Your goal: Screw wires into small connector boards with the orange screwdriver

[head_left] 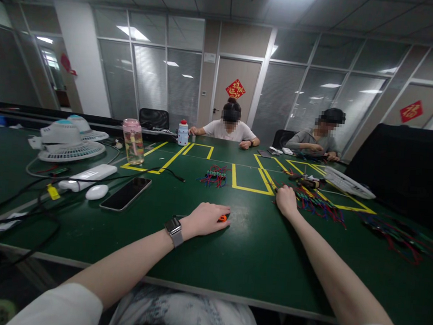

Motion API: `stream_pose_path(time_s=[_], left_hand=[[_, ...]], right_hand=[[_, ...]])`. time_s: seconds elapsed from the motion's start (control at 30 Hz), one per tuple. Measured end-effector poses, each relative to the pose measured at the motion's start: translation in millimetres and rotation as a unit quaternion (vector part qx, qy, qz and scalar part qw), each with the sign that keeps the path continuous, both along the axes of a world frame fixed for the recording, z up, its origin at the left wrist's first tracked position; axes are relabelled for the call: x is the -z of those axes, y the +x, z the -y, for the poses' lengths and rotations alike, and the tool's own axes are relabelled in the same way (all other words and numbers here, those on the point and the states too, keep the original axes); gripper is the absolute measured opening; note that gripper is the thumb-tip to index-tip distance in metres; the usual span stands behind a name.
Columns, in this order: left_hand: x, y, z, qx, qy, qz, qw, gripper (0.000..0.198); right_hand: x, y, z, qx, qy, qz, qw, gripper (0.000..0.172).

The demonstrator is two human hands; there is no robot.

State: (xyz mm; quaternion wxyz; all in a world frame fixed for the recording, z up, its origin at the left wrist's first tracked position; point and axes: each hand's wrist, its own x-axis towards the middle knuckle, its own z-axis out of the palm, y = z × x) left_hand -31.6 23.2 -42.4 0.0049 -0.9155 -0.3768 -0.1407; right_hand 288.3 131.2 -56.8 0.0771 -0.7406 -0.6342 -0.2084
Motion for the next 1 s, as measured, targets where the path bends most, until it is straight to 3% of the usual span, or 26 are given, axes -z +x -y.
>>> stream_pose_path(time_s=[0.5,1.0], left_hand=[[4.0,2.6,0.0,-0.007,0.015,0.005,1.0,0.039],[4.2,3.8,0.7,-0.011,0.017,0.012,1.0,0.038]], right_hand=[[3.5,4.7,-9.4,0.022,0.006,-0.006,1.0,0.033],[-4.8,7.6,-19.8,0.075,0.012,-0.113,0.991,0.028]])
